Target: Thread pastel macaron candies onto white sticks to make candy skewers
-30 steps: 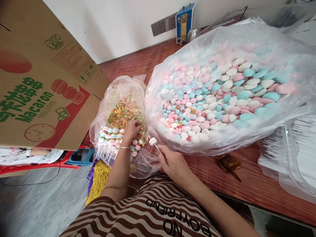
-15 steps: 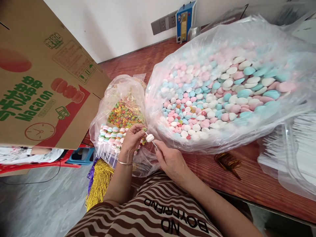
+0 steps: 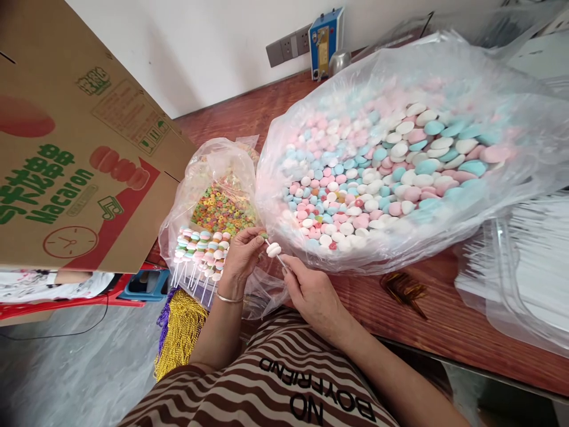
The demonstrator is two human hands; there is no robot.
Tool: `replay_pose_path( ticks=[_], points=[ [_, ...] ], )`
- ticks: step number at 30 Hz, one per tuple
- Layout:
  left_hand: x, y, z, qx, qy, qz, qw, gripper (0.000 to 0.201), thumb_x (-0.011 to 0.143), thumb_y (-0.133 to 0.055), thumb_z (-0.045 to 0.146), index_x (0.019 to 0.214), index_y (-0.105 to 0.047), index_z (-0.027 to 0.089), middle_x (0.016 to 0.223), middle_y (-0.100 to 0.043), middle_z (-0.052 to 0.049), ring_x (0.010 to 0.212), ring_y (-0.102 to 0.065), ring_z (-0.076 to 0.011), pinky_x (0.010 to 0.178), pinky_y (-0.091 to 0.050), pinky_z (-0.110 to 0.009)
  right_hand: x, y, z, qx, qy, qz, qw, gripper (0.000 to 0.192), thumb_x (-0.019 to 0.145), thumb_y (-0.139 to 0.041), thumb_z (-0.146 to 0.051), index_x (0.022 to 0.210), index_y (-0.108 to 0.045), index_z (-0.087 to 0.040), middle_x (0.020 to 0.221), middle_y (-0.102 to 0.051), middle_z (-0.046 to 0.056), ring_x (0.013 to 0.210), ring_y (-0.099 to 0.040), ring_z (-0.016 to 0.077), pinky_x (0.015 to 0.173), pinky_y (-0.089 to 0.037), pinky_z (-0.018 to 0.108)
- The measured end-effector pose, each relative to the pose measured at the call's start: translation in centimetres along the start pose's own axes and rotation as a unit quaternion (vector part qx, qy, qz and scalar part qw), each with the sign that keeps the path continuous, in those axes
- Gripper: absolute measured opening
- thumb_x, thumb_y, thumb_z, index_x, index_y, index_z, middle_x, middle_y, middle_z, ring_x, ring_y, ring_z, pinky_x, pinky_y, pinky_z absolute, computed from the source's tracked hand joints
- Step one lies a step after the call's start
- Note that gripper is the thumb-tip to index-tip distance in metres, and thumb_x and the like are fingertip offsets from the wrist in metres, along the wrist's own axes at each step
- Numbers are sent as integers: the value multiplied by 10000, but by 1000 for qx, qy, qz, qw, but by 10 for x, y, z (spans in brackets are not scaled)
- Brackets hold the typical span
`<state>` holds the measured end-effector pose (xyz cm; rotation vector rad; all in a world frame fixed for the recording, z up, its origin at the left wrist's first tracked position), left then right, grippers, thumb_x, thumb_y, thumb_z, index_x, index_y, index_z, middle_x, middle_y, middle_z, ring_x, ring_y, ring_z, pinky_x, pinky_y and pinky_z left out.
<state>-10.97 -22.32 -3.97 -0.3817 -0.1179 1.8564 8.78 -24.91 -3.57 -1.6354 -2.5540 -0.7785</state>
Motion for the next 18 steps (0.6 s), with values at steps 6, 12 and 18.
replay_pose_path(
  ticks=[6,12,18],
  points=[
    [-14,-2,3,81,-65,4,995,256,643,-919,314,858,-821,219,867,-788,-28,775,-703,-143,741,-563,-254,-1,5,-7,6,14,7,1000,311,1013,-462,-185,1273,-631,-158,1072,-795,62,847,-763,167,752,-555,249],
    [-45,-39,19,-84,-72,20,994,329,731,-875,377,1016,-781,242,835,-744,-5,763,-690,-126,748,-567,-248,-7,3,-21,-68,76,60,993,201,1044,-431,-208,1049,-628,-170,737,-725,10,547,-665,130,535,-446,225],
    [-75,-94,26,-188,0,-64,980,228,922,-679,424,931,-688,196,866,-667,-21,846,-680,-148,921,-562,-330,-11,6,-23,-165,143,152,964,271,1082,-361,-216,954,-593,-161,691,-698,42,532,-642,136,537,-430,248]
  ],
)
Point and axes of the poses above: each hand's wrist, its own x-axis towards the middle knuckle, its own y-axis out of the back of the hand, z = x × y, the point moved 1 cm from there along x, towards the middle knuckle
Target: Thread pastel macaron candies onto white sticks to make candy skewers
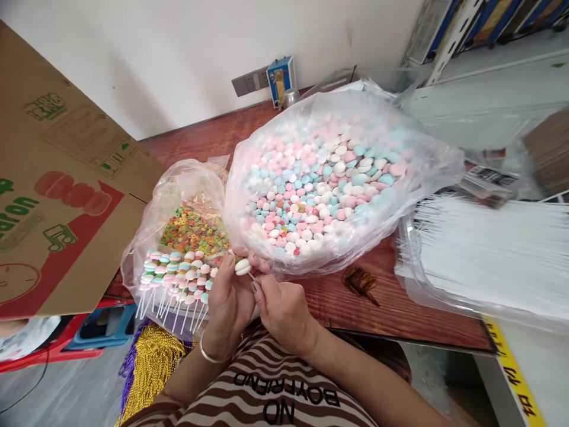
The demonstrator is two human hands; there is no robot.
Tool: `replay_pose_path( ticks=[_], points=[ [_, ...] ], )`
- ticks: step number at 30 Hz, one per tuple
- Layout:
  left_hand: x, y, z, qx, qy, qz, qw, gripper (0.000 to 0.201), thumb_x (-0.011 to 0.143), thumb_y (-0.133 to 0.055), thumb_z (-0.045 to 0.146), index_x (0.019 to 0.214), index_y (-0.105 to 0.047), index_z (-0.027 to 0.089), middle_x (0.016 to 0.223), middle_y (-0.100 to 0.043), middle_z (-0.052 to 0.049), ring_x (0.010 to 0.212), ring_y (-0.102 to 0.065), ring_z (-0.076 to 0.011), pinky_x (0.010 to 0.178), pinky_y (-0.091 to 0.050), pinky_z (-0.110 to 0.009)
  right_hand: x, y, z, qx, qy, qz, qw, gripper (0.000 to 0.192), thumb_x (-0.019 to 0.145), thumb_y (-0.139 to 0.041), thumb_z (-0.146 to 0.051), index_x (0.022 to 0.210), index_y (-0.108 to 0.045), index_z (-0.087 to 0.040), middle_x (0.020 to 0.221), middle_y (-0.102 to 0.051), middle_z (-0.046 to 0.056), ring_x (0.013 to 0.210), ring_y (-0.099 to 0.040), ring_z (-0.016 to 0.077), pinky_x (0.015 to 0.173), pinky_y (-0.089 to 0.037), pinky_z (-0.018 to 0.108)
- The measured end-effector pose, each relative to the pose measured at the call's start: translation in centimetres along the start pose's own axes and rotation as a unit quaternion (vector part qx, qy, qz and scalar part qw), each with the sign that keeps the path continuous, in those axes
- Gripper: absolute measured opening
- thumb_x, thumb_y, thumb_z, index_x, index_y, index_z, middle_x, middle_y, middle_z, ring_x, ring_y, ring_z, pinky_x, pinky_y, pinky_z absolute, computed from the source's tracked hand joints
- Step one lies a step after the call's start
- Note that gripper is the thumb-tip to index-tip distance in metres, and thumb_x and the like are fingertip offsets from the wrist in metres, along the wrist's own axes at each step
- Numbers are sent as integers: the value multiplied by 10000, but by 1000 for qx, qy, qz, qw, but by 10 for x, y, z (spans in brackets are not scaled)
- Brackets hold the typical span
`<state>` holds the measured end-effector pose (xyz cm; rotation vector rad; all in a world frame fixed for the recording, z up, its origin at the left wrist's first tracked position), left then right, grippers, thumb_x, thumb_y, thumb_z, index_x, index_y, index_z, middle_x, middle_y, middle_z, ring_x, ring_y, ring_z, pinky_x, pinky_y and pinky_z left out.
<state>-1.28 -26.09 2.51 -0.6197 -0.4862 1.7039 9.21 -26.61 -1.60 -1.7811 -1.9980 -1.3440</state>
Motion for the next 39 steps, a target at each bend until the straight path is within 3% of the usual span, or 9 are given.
replay_pose_path(
  ticks=[8,13,15,17,21,26,29,34,39],
  points=[
    [-4,-22,-40,145,-22,-32,989,325,970,-555,515,900,-658,215,970,-705,-64,989,-675,-221,915,-552,-350,2,22,17,7,-83,36,996,238,1075,-379,-249,963,-579,-185,655,-690,22,500,-630,140,486,-397,242],
    [42,-12,-36,270,-70,-82,957,454,1001,-446,606,1291,-614,299,1180,-709,-83,999,-690,-227,897,-547,-381,8,39,40,43,-158,48,985,185,1043,-454,-275,947,-600,-214,686,-685,-4,531,-618,135,539,-433,232],
    [79,-4,-21,419,-164,-80,889,337,1018,-501,463,1236,-669,269,1154,-715,-88,1061,-671,-231,960,-521,-378,9,48,51,46,-190,68,978,166,1030,-483,-285,938,-604,-218,664,-651,-21,521,-583,128,543,-431,230],
    [119,6,-5,581,-243,-108,769,223,994,-540,291,1080,-742,247,1126,-721,-87,1108,-644,-245,1010,-492,-391,8,56,61,52,-207,83,973,150,1023,-503,-287,928,-598,-220,640,-617,-35,500,-545,119,522,-413,228],
    [179,20,12,769,-253,-172,562,304,930,-536,105,1088,-755,244,1145,-707,-83,1108,-616,-256,963,-496,-384,6,62,72,70,-216,96,969,137,1018,-522,-277,905,-576,-222,625,-595,-48,476,-509,107,487,-378,229],
    [186,17,13,836,-250,-219,437,174,897,-595,107,955,-725,207,1127,-695,-103,1068,-601,-269,912,-491,-381,5,59,80,91,-221,85,967,140,1019,-514,-279,913,-583,-220,620,-593,-50,485,-526,115,502,-396,235],
    [178,17,15,819,-254,-217,466,113,871,-622,121,944,-662,197,1061,-694,-94,1010,-609,-245,884,-486,-362,5,57,84,94,-220,72,968,140,1022,-507,-289,935,-591,-220,635,-607,-43,494,-539,119,511,-406,240],
    [181,20,15,717,-238,-80,650,118,843,-667,209,955,-629,205,835,-655,-6,733,-595,-149,717,-473,-275,3,54,86,97,-213,63,970,130,1026,-504,-284,950,-588,-220,633,-606,-48,483,-538,117,499,-398,240],
    [198,8,10,565,-173,-67,804,235,784,-746,314,975,-677,197,805,-670,-1,719,-620,-136,672,-490,-248,2,54,87,85,-215,63,971,162,1034,-494,-308,923,-581,-227,624,-606,-47,481,-550,120,498,-400,241]
  ],
)
Point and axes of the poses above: each hand's wrist, its own x-axis towards the middle knuckle, its own y-axis out of the back of the hand, z = x × y, the point moved 1 cm from there along x, towards the middle knuckle
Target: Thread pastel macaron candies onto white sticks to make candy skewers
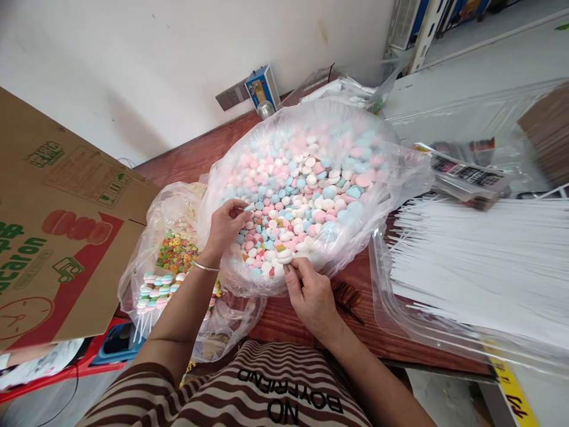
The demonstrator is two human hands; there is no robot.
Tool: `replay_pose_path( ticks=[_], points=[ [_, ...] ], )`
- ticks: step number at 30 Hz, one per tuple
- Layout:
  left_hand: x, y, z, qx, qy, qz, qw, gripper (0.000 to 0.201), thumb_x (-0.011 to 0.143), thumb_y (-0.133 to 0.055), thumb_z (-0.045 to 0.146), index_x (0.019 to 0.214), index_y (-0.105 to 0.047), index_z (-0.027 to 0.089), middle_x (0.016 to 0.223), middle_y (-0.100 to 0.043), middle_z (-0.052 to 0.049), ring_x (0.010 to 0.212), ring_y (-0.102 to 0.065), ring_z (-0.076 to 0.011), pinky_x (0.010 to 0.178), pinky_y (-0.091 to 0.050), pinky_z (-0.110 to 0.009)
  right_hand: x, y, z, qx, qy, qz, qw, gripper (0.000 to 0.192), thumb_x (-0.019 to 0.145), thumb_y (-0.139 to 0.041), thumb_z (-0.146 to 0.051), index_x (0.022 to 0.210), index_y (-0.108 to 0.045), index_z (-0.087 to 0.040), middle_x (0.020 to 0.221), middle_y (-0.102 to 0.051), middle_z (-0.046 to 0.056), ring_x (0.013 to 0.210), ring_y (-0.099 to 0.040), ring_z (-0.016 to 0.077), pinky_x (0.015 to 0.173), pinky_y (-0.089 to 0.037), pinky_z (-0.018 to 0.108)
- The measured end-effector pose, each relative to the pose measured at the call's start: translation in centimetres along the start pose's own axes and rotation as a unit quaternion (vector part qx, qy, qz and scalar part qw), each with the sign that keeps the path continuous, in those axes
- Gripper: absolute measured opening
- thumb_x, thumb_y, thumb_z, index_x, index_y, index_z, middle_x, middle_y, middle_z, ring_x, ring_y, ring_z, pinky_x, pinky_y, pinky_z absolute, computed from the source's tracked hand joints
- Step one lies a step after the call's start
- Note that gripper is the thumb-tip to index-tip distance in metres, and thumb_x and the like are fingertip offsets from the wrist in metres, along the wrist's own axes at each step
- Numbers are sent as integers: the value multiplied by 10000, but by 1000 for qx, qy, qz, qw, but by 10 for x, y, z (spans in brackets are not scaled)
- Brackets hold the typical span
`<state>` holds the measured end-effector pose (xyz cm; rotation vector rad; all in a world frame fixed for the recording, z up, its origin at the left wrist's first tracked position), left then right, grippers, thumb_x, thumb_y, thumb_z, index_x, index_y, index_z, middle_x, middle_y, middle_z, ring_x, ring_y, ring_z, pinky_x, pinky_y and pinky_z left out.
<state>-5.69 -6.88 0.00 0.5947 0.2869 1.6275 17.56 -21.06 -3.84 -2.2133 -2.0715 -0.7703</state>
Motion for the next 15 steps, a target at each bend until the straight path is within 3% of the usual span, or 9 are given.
replay_pose_path(
  ticks=[3,6,10,15],
  points=[
    [10,9,4,-70,19,42,997,309,737,-791,376,947,-672,183,820,-682,-13,733,-646,-142,678,-511,-253,0,2,2,-6,-1,8,1000,151,1031,-503,-305,935,-587,-224,615,-603,-48,478,-550,122,498,-400,241],
    [9,28,2,-60,34,49,996,347,724,-798,416,939,-666,177,837,-694,-24,716,-658,-146,675,-527,-265,1,3,4,-4,-1,13,1000,134,1025,-511,-291,947,-594,-220,618,-611,-47,482,-555,123,507,-408,240],
    [-5,43,-4,92,14,-23,995,203,777,-737,327,925,-708,191,718,-652,9,617,-583,-131,597,-461,-250,1,0,4,1,-4,-3,1000,146,1023,-508,-301,949,-601,-218,636,-630,-37,490,-563,127,516,-416,243],
    [-21,32,0,235,-95,29,967,118,845,-659,236,944,-714,204,891,-693,-35,746,-618,-154,727,-479,-276,-1,-6,4,9,-5,-15,1000,145,1014,-510,-304,965,-612,-214,666,-647,-26,533,-597,129,541,-431,237]
  ],
)
Point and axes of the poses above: each hand's wrist, its own x-axis towards the middle knuckle, its own y-axis out of the back of the hand, z = x × y, the point moved 1 cm from there along x, towards the middle knuckle
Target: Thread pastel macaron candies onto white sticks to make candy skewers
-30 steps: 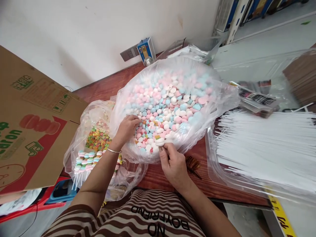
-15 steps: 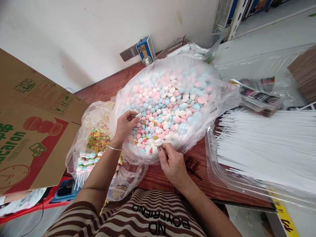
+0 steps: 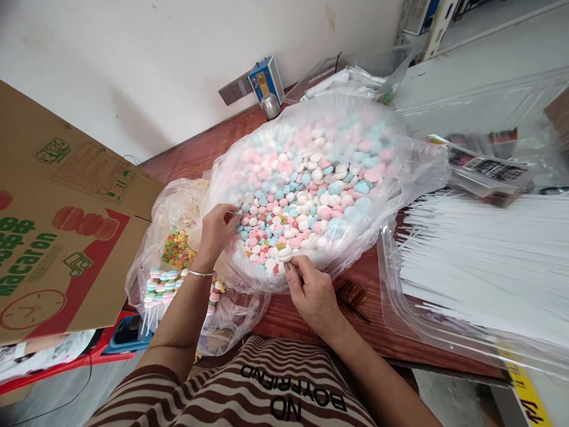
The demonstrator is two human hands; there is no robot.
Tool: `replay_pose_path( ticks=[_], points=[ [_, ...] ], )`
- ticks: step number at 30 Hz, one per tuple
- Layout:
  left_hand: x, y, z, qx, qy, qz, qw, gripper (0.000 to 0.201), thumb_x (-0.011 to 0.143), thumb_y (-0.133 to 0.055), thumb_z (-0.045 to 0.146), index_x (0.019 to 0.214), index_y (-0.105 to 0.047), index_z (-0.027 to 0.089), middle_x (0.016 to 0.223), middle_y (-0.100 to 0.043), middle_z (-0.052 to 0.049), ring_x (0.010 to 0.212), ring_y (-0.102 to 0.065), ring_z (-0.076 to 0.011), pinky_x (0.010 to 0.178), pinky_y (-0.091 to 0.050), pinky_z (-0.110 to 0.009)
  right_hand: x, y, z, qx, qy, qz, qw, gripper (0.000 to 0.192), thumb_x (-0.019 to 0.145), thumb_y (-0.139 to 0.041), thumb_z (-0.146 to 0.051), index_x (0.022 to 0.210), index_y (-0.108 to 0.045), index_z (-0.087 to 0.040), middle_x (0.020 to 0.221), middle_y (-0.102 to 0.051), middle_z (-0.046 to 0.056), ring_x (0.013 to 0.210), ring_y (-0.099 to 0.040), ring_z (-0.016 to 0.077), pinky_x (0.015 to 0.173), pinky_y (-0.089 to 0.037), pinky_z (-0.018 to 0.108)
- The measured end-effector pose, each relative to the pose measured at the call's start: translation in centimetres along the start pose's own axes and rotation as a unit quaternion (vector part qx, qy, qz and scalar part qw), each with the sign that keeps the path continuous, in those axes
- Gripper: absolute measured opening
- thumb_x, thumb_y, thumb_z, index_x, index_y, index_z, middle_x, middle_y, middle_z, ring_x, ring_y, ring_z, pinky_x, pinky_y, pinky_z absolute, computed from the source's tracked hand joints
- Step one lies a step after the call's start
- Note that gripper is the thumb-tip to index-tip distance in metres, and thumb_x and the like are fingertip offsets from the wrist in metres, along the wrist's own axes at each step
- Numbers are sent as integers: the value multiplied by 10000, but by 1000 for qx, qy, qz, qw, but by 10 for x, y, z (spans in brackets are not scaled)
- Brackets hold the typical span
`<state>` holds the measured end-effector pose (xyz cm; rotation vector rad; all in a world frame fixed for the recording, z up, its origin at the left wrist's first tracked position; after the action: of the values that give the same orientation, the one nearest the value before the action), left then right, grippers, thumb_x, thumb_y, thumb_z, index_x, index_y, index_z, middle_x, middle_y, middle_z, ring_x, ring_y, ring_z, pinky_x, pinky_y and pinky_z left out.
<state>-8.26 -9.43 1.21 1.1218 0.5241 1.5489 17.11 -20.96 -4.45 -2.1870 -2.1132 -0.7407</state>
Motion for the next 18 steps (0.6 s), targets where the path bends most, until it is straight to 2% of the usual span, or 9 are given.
replay_pose_path(
  ticks=[2,6,7,10,12,15,18],
  points=[
    [-3,-4,7,-19,-19,-22,999,138,868,-652,255,985,-707,207,879,-693,-33,724,-620,-152,715,-476,-272,0,-1,0,0,-2,-4,1000,147,1014,-509,-304,967,-614,-212,665,-645,-27,535,-599,128,542,-432,235],
    [-5,-6,10,-44,-20,-122,991,108,866,-644,230,952,-708,215,805,-709,-16,692,-627,-157,683,-461,-266,0,-1,1,-8,1,0,1000,152,1017,-508,-307,947,-607,-215,656,-647,-30,515,-584,126,535,-423,237],
    [-3,-5,9,-33,-16,-120,992,99,862,-641,220,934,-709,215,814,-716,-18,703,-630,-161,693,-461,-269,1,-1,1,-10,3,1,1000,150,1018,-508,-304,944,-604,-215,655,-646,-31,512,-582,124,531,-419,237],
    [3,0,1,-26,11,-58,998,113,876,-619,220,947,-706,209,831,-724,-20,725,-633,-167,721,-469,-277,1,-3,1,-9,12,0,1000,142,1019,-511,-294,948,-602,-211,663,-641,-31,515,-583,122,525,-413,232],
    [7,2,-4,-32,19,-45,998,110,872,-628,226,949,-704,208,830,-722,-19,733,-636,-171,723,-475,-279,0,-3,1,-9,12,-2,1000,142,1019,-512,-293,951,-605,-210,663,-634,-32,517,-583,122,527,-412,230],
    [9,1,-7,3,-4,-51,999,94,859,-645,200,931,-705,209,867,-719,-30,776,-642,-182,744,-482,-288,0,-2,0,-10,11,-3,1000,141,1019,-513,-292,951,-606,-211,660,-630,-34,510,-576,123,530,-409,231],
    [8,-3,-7,65,-44,-32,996,116,881,-607,145,927,-693,208,940,-710,-55,848,-646,-196,776,-477,-296,0,0,0,-8,16,-3,1000,136,1017,-512,-284,953,-605,-209,661,-633,-33,505,-570,121,528,-405,230]
  ],
)
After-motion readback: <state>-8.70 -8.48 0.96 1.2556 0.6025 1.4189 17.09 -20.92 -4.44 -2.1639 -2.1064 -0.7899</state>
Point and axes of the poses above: each hand's wrist, its own x-axis towards the middle knuckle, its own y-axis out of the back of the hand, z = x × y, the point moved 1 cm from there along x, towards the middle knuckle
